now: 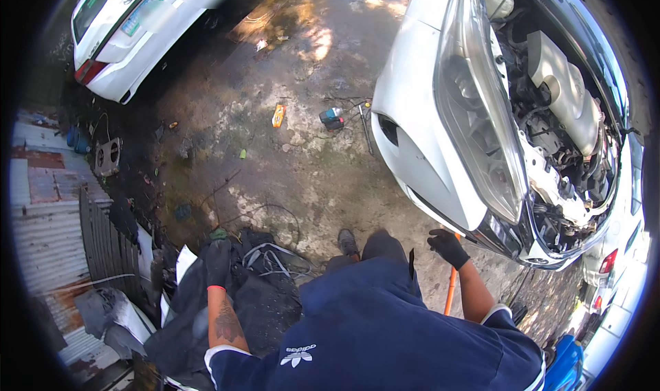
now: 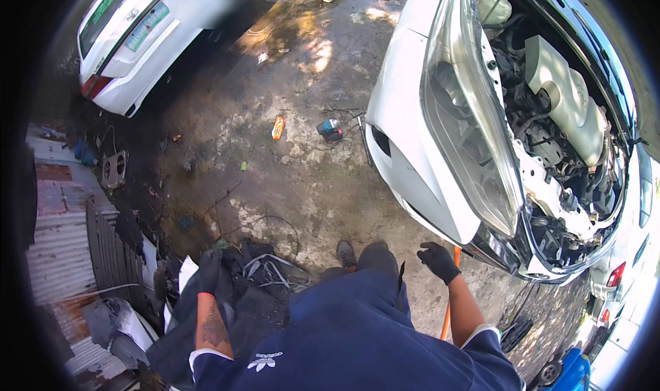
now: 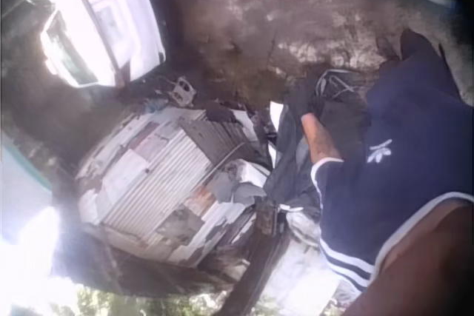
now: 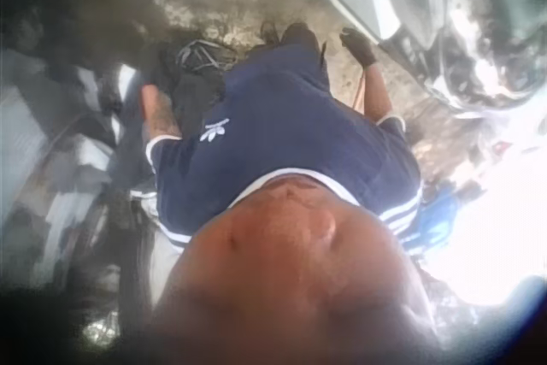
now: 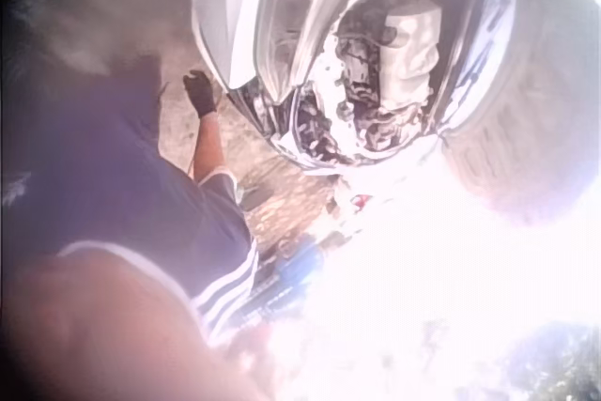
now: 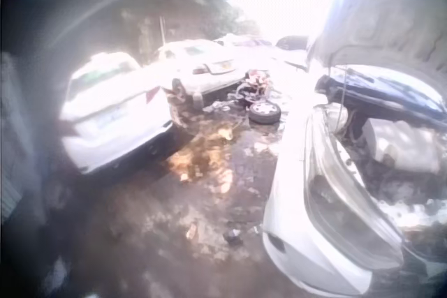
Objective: The person selects a long metal bar from a tool bag, then uses it to adjust components under the hood of a white car. They later use a cordless impact wrench to tighten bolts in the engine bay and briefly inspect the front bumper area.
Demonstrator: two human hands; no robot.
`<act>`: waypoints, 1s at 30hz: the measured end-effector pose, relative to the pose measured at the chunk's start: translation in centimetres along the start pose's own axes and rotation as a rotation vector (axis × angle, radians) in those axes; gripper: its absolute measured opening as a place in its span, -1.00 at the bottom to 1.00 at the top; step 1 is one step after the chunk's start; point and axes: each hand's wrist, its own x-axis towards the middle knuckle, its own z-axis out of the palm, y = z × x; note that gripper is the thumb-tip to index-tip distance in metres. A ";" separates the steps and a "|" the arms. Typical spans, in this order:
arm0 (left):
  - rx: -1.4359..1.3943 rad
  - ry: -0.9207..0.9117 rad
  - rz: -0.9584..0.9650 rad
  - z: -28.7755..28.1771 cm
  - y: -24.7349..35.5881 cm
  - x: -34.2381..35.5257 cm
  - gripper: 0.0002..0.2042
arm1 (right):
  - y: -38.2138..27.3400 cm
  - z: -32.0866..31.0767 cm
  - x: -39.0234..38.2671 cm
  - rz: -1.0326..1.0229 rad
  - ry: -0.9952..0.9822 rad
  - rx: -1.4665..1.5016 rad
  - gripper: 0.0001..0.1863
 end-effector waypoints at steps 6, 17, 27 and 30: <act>-0.115 0.082 0.069 -3.5 9.5 15.5 -0.66 | -6.2 3.7 10.1 0.181 0.036 0.028 -0.62; -0.508 -0.113 -0.579 -6.9 -1.1 32.3 -0.73 | -28.7 7.8 32.5 0.364 -0.069 0.088 -0.64; -0.421 -0.277 -0.562 -18.7 5.4 64.6 -0.76 | -47.5 12.0 50.7 0.203 0.294 0.141 -0.56; -0.355 -0.260 -0.430 -24.4 11.6 80.0 -0.76 | -48.2 15.1 50.9 0.147 0.441 0.148 -0.53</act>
